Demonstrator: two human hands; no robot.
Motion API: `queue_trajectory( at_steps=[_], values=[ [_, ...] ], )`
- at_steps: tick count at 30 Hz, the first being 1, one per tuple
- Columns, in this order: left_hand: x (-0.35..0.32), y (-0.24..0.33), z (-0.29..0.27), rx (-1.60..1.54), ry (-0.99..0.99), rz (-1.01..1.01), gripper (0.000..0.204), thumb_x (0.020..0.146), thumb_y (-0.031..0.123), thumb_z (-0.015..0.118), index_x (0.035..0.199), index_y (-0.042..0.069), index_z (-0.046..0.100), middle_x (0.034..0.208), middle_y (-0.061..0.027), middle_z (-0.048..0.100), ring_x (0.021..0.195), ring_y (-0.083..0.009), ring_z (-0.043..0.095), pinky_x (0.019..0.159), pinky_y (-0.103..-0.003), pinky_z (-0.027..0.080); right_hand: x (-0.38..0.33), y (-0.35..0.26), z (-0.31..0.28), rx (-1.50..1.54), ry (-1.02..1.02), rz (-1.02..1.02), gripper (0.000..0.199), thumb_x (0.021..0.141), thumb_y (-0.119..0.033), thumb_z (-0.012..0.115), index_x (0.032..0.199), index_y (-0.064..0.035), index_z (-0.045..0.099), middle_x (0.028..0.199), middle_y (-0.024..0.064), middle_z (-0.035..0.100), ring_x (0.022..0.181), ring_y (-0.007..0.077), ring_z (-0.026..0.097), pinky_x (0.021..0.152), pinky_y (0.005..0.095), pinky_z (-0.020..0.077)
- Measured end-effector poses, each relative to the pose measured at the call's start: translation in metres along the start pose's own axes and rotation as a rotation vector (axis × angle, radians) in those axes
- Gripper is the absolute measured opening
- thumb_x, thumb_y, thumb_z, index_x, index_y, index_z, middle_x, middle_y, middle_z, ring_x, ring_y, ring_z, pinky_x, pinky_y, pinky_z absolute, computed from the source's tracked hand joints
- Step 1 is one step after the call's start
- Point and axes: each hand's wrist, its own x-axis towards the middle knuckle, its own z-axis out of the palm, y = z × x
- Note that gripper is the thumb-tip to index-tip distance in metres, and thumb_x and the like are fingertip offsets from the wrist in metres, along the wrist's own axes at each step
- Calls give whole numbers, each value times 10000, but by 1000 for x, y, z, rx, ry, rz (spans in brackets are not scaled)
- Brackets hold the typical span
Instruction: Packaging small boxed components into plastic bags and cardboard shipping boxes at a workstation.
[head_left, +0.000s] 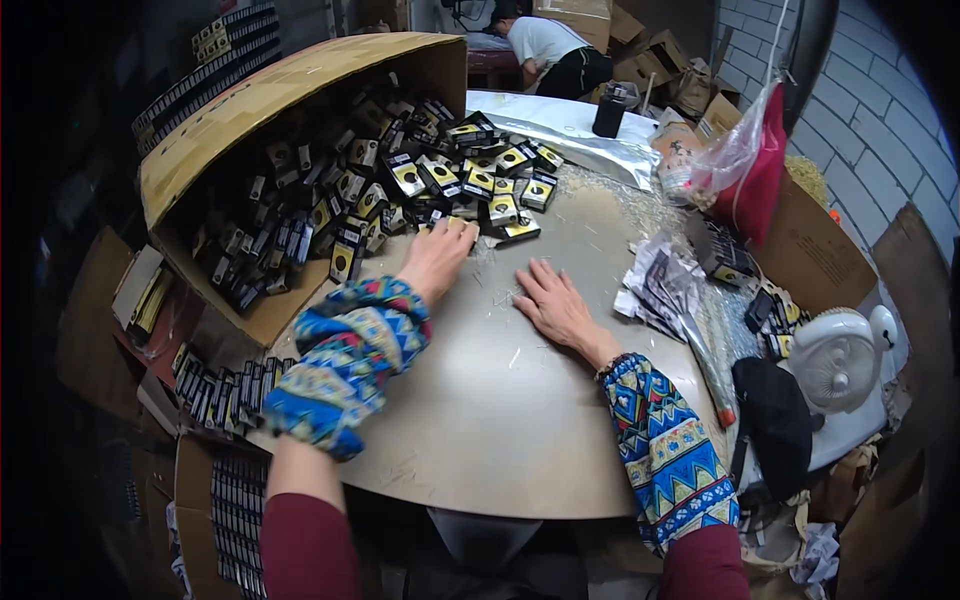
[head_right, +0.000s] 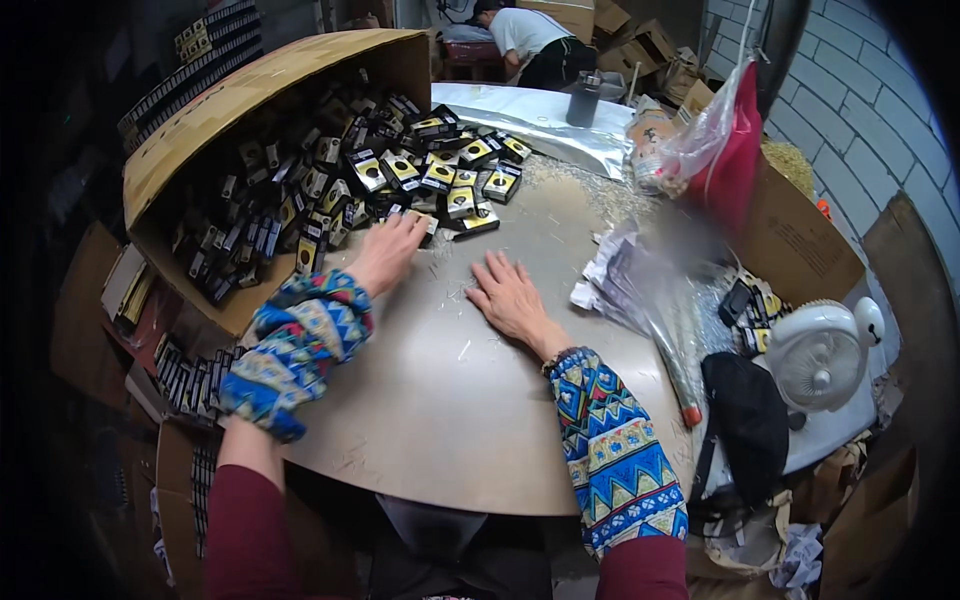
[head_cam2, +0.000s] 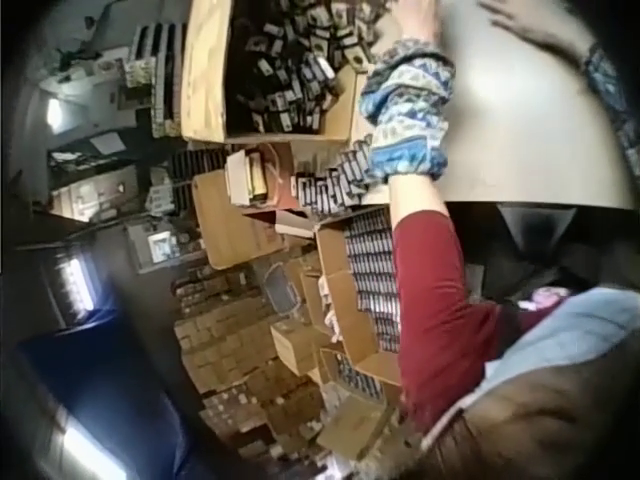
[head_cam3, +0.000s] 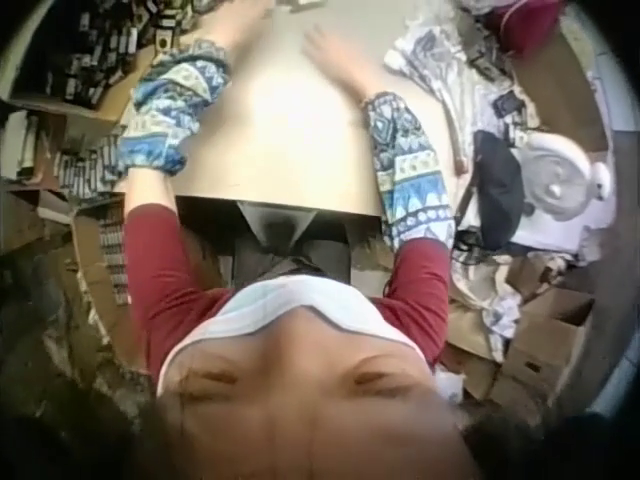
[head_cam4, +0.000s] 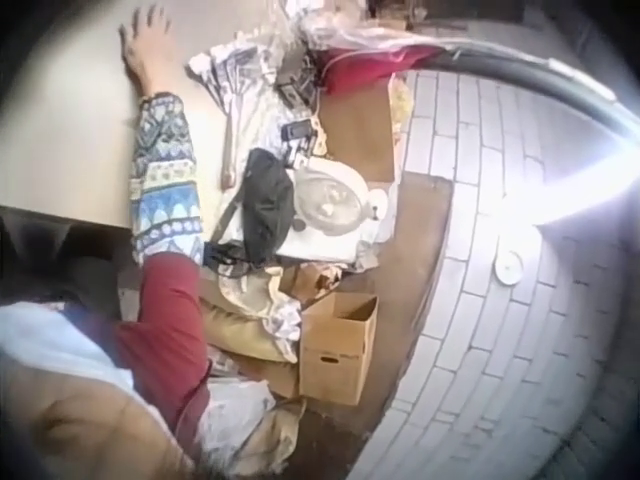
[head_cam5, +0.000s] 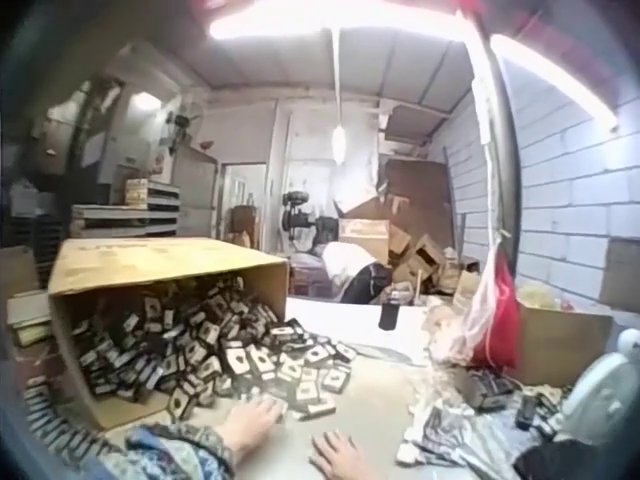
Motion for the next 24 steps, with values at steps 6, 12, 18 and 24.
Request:
queue_trajectory(
  at_steps=[6, 12, 18, 24],
  values=[
    [32, -51, 18, 257, -76, 92, 265, 744, 103, 675, 987, 89, 570, 888, -43, 616, 797, -232, 656, 694, -338, 513, 80, -4, 32, 12, 24, -93, 585, 974, -450, 451, 1409, -62, 405, 1471, 226, 369, 1379, 401, 314, 1134, 480, 260],
    [-52, -63, -41, -171, 24, 378, 333, 747, -13, 615, 1065, 81, 586, 1154, -77, 618, 890, -265, 640, 757, -352, 549, 116, -28, 45, -20, -115, -46, 554, 992, -517, 340, 1448, -207, 396, 1516, 176, 324, 1405, 376, 282, 1140, 560, 200],
    [-133, -34, -70, -526, -204, 101, 289, 805, -2, 569, 1082, 76, 599, 1328, -133, 531, 1032, -332, 609, 827, -400, 528, 48, -71, 38, 18, -192, -233, 531, 1005, -491, 334, 1451, -210, 399, 1534, 148, 305, 1426, 375, 240, 1145, 553, 195],
    [-125, 15, -57, -694, -253, -294, 344, 922, 324, 577, 969, -15, 614, 1130, -193, 569, 902, -377, 598, 800, -445, 481, -54, -85, 6, -32, -156, -109, 533, 1002, -469, 371, 1459, -196, 384, 1518, 174, 322, 1414, 392, 256, 1146, 542, 197]
  ],
)
